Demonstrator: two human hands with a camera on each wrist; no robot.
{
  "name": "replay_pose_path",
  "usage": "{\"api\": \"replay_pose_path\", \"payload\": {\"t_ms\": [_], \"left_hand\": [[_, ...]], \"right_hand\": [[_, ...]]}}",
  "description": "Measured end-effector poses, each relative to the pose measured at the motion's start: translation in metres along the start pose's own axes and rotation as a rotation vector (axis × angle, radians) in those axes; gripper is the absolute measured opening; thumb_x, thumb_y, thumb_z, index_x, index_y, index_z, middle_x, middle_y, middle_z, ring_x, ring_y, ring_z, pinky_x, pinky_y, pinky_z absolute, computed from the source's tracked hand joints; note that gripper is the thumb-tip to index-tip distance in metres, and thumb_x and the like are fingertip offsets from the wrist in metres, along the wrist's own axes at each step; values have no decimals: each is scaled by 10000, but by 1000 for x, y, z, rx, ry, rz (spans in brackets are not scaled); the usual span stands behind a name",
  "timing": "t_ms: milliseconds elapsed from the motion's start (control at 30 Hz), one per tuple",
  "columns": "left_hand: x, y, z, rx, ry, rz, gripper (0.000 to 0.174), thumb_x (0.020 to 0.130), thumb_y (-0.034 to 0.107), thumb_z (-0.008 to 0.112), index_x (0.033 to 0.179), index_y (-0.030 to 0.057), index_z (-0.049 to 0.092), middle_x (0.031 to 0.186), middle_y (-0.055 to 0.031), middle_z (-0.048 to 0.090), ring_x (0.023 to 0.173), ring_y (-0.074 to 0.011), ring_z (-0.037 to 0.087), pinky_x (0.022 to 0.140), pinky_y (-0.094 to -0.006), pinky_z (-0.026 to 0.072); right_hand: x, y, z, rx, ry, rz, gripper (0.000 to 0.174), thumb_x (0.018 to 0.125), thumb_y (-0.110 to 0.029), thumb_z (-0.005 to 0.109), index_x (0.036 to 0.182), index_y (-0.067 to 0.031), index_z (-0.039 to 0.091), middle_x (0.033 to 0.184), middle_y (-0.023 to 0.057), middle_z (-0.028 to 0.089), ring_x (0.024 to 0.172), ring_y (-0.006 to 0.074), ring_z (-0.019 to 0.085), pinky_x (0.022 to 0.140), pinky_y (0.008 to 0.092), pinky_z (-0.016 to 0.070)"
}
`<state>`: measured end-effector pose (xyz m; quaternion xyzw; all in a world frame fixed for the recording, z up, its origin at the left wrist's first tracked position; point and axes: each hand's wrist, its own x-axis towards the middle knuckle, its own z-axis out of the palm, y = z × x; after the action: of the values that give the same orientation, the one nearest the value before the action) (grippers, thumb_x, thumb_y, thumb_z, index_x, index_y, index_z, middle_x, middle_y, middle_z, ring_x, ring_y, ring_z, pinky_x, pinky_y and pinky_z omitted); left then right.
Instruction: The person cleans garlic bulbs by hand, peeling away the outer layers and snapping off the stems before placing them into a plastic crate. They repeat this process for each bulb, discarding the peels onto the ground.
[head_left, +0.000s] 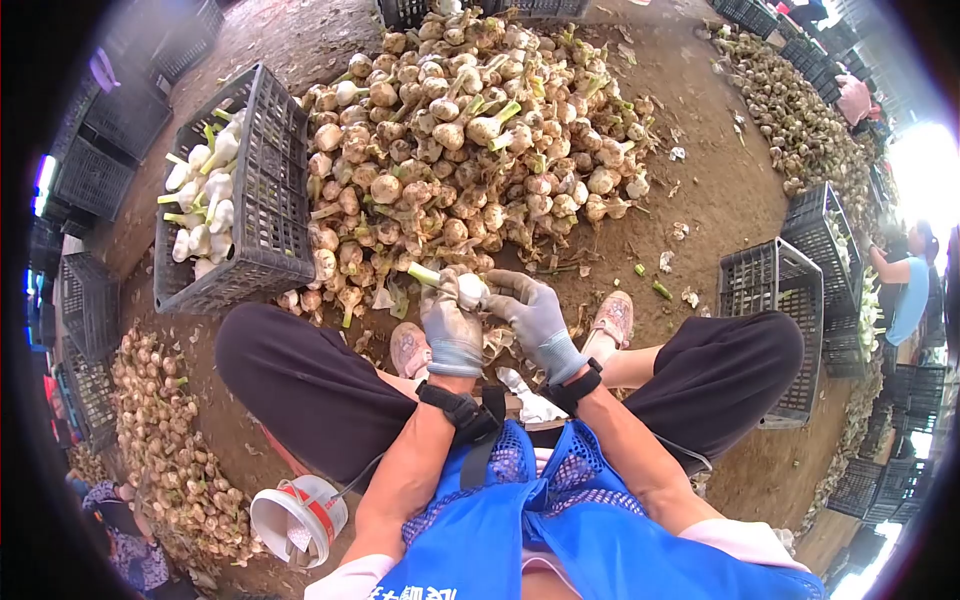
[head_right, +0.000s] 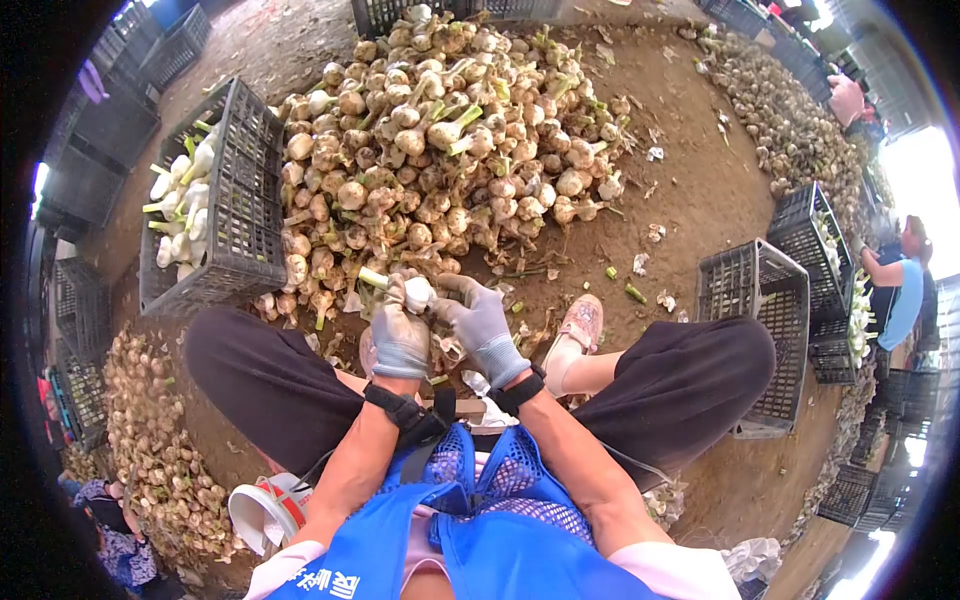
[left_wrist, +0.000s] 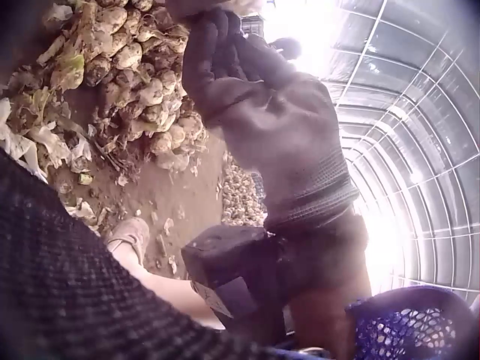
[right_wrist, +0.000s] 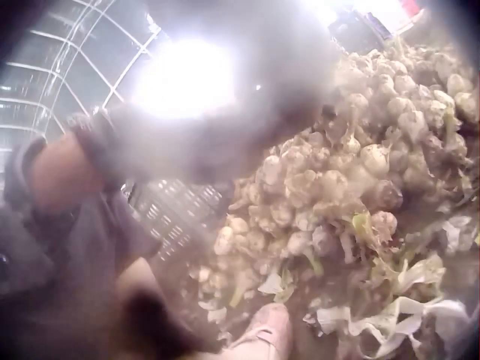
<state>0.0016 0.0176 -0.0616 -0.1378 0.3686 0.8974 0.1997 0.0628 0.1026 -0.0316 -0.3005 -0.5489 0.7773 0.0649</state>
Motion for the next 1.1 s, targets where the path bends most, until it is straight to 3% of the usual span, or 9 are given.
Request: {"api": "replay_pose_path", "payload": {"t_ms": [133, 267, 333, 367, 467, 600, 767, 867, 1100], "left_hand": [[-11, 9, 14, 375, -82, 169, 186, 900, 209, 503, 965, 40, 547, 898, -60, 584, 779, -147, 560, 674, -257, 475], [-11, 16, 7, -211, -182, -252, 226, 892, 190, 501, 972, -14, 554, 932, -130, 595, 849, -225, 580, 777, -329, 477], [-7, 28, 11, -294, -316, -268, 326, 900, 239, 472, 1044, -50, 523, 1019, -161, 583, 951, -277, 568, 843, -371, 459], [-6, 32, 11, -322, -277, -294, 330, 904, 234, 465, 1063, -50, 516, 1023, -161, 580, 944, -278, 568, 847, -373, 456], [0, 28, -1, -277, -257, -269, 335, 904, 243, 461, 1078, -38, 511, 1044, -146, 571, 961, -267, 558, 867, -376, 449], [3, 20, -11, 58, -276, -168, 331, 927, 250, 421, 1093, -30, 488, 1032, -120, 561, 948, -220, 552, 859, -335, 451], [-6, 23, -4, 412, -332, -12, 346, 939, 278, 403, 1085, -25, 485, 1008, -117, 552, 910, -207, 552, 810, -328, 463], [-1, 18, 2, -110, -193, -204, 352, 935, 296, 412, 1080, -15, 491, 1007, -115, 548, 893, -191, 551, 780, -319, 473], [-14, 22, 20, 457, -306, 211, 194, 890, 200, 515, 848, 17, 564, 762, -55, 598, 734, -150, 590, 666, -279, 499]], "right_hand": [[-2, 2, 9, -225, 90, -280, 339, 738, 12, 594, 1070, 57, 544, 921, 83, 623, 777, 98, 568, 694, 213, 460], [11, 14, -16, 161, 161, 109, 222, 704, 34, 555, 918, 21, 614, 671, 76, 602, 493, 96, 526, 454, 220, 422], [20, 45, -38, -104, 102, 189, 231, 718, -4, 587, 945, 28, 612, 690, 95, 624, 580, 145, 579, 532, 243, 465], [20, 40, -41, -855, -4, 28, 277, 740, -41, 612, 1003, 40, 587, 813, 123, 650, 741, 201, 613, 675, 272, 488], [11, 21, -34, -966, 78, -204, 336, 757, -70, 623, 1065, 45, 552, 963, 134, 640, 882, 222, 596, 798, 283, 460], [-9, -37, -1, 46, -13, 71, 282, 809, -114, 618, 1045, 31, 563, 937, 95, 629, 842, 150, 589, 752, 244, 464], [-4, -23, -5, 199, -16, 141, 215, 817, -61, 589, 1020, 9, 577, 904, 58, 623, 761, 109, 589, 667, 227, 493], [-3, -18, -5, 245, -22, 115, 222, 806, -19, 568, 1025, 16, 576, 911, 66, 625, 768, 117, 593, 675, 228, 492], [8, 3, 0, -67, 116, -108, 197, 708, 40, 593, 905, 53, 601, 870, 69, 630, 770, 100, 579, 679, 213, 468]]}}
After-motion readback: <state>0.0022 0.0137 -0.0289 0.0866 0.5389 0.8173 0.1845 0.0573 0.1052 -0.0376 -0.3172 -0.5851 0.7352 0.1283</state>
